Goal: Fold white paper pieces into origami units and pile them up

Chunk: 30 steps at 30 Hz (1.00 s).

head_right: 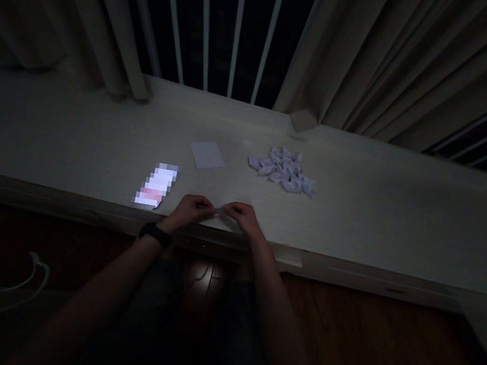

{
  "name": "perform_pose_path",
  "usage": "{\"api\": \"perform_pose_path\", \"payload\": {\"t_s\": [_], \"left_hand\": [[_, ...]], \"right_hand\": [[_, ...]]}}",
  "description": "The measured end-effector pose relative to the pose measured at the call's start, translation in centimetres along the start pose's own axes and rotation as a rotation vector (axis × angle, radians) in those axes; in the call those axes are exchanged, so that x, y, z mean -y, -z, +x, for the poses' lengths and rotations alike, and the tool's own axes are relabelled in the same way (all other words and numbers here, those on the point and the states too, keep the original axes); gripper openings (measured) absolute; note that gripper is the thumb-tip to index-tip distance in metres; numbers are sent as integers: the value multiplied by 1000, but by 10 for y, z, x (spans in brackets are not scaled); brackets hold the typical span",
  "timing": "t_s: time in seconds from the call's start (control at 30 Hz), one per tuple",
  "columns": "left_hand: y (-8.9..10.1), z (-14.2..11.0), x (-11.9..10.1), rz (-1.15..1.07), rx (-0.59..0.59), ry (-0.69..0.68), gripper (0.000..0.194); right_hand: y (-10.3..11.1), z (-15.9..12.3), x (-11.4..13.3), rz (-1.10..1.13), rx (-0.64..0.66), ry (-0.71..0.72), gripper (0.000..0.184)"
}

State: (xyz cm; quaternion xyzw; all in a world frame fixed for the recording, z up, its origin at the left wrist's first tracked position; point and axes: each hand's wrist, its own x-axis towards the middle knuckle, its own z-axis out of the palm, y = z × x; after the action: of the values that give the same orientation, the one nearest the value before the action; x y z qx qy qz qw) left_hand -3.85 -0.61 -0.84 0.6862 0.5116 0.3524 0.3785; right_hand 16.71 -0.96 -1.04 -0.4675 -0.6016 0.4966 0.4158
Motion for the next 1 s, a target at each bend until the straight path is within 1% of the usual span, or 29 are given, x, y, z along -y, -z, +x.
{"api": "perform_pose_path", "payload": {"t_s": [0.1,0.2,0.3,0.37,0.47,0.57,0.7,0.8,0.87,1.0], "left_hand": [[0,0,0,-56,-21,-4,27],[1,0,-3,-142,-69,32,31],[4,0,-7,-254,-101,122,34],[6,-1,-8,-315,-73,176,33],[10,-2,-9,-378,0,202,32],[12,-3,-9,-439,-1,209,33],[11,-3,-8,-439,-36,216,33],[8,-2,-8,-500,-72,210,36],[6,-2,-9,-527,-87,218,39],[5,-1,-10,-382,-101,174,42]], "right_hand": [[-3,-1,-1,-32,39,54,30],[-4,-1,-3,-29,-17,71,29],[-2,0,-4,-13,-64,62,31],[-1,0,-4,23,-79,38,34],[-1,0,-4,90,-93,-17,38],[-2,0,-3,127,-104,-67,40],[-1,0,-3,125,-111,-72,42],[-1,0,-3,124,-105,-67,46],[-1,0,-3,122,-97,-55,44],[-2,0,-5,78,-98,-13,37]]}}
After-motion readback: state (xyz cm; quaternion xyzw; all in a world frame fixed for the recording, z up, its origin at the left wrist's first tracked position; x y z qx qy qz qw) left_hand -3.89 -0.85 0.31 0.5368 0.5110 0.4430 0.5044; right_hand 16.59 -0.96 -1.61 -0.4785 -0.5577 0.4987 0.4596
